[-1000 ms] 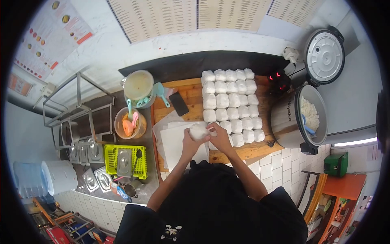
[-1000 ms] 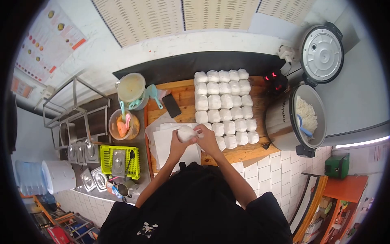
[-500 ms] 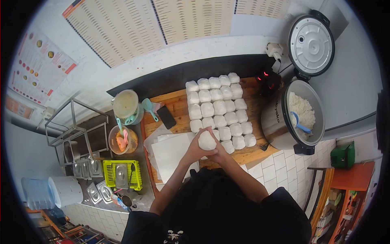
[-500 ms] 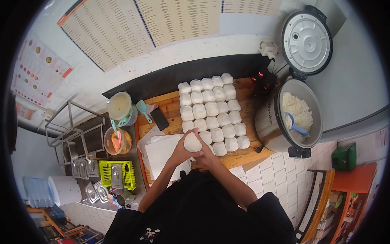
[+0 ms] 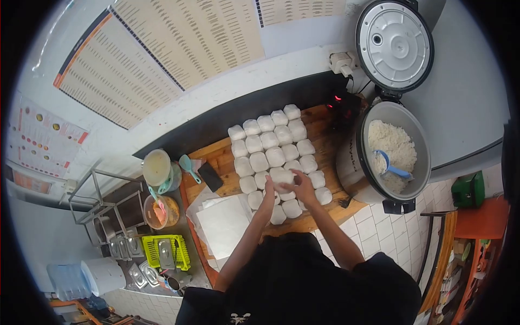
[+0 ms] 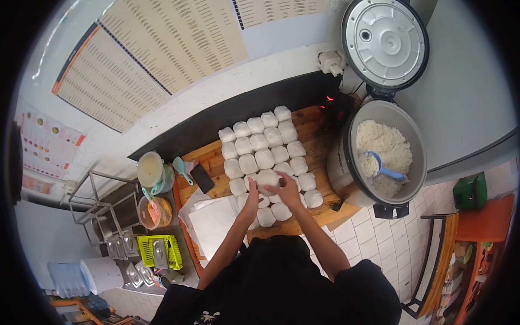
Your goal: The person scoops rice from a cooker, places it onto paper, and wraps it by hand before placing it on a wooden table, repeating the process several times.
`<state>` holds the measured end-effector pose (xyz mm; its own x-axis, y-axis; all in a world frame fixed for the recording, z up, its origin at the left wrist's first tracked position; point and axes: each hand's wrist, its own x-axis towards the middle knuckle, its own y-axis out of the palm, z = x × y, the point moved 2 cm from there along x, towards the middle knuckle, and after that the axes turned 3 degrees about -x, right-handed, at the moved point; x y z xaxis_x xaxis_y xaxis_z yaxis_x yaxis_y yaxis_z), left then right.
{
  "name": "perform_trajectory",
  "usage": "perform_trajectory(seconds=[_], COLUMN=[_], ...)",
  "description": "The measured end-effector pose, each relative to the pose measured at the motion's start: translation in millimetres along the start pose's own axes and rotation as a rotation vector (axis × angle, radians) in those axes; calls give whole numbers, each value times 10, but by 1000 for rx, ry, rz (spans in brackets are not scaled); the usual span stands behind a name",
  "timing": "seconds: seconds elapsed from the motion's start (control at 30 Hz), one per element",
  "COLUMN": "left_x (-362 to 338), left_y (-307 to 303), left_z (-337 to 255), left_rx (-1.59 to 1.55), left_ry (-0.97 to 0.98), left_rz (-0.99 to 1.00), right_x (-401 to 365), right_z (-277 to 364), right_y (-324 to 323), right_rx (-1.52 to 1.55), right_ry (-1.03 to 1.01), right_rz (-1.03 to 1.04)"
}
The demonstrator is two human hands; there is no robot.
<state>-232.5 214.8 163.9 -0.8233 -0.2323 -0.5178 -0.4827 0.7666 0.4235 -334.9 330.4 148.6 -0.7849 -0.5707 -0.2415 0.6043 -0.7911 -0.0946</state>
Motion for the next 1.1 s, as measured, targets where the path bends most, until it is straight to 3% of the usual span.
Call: perform_trajectory(seconds=[0.13,0.17,0.27,0.37,0.43,0.5,0.57,0.6,0.67,0.73,0.8,0.87,0.93,1.0,1.1], left_x=[-100,-208,-643,-1035,-1244,-1404,-1513,-1529,-1551,-1552,-1564,-1562,-1501,-1457,-1358], left_y=[-314,-418,-719,-1092,-1245,-1349,-1375,-1348,-1306,-1400,-1438,-1427,-1412,-1359,-1354], left_z=[-25,-15,136,514,665,796,899,902,848,869,878,893,901,852,805], left_rx=[358,396,340,328,327,296,289,291,310,338,334,333,354,386,494], left_ry=[153,156,55,0,-60,-60,-73,-73,-80,-75,-21,4,-46,-84,-90], left_rz=[-154,-202,-363,-497,-566,-596,-618,-614,-588,-559,-540,-540,-517,-472,-418], right_x=[1086,1394,1923,1892,1740,1664,1752,1740,1524,681,184,-94,-126,-128,-150], right_z=[-804,-956,-1133,-765,-519,-548,-627,-587,-216,1051,1422,1660,1349,843,496], right_y=[-371,-414,-432,-308,-207,-200,-272,-337,-574,-1053,-1702,-2305,-2960,-3482,-3754], right_rx=[-106,-143,-265,-445,-801,-903,-724,-512,-90,-149,-373,-598,-1107,-1416,-1470], right_ry=[27,33,75,109,-39,-84,-19,-101,-261,-399,-610,-510,-354,112,331], right_rz=[-367,-378,-343,-238,-381,-358,-197,-179,-172,-116,-245,-482,-533,-226,28])
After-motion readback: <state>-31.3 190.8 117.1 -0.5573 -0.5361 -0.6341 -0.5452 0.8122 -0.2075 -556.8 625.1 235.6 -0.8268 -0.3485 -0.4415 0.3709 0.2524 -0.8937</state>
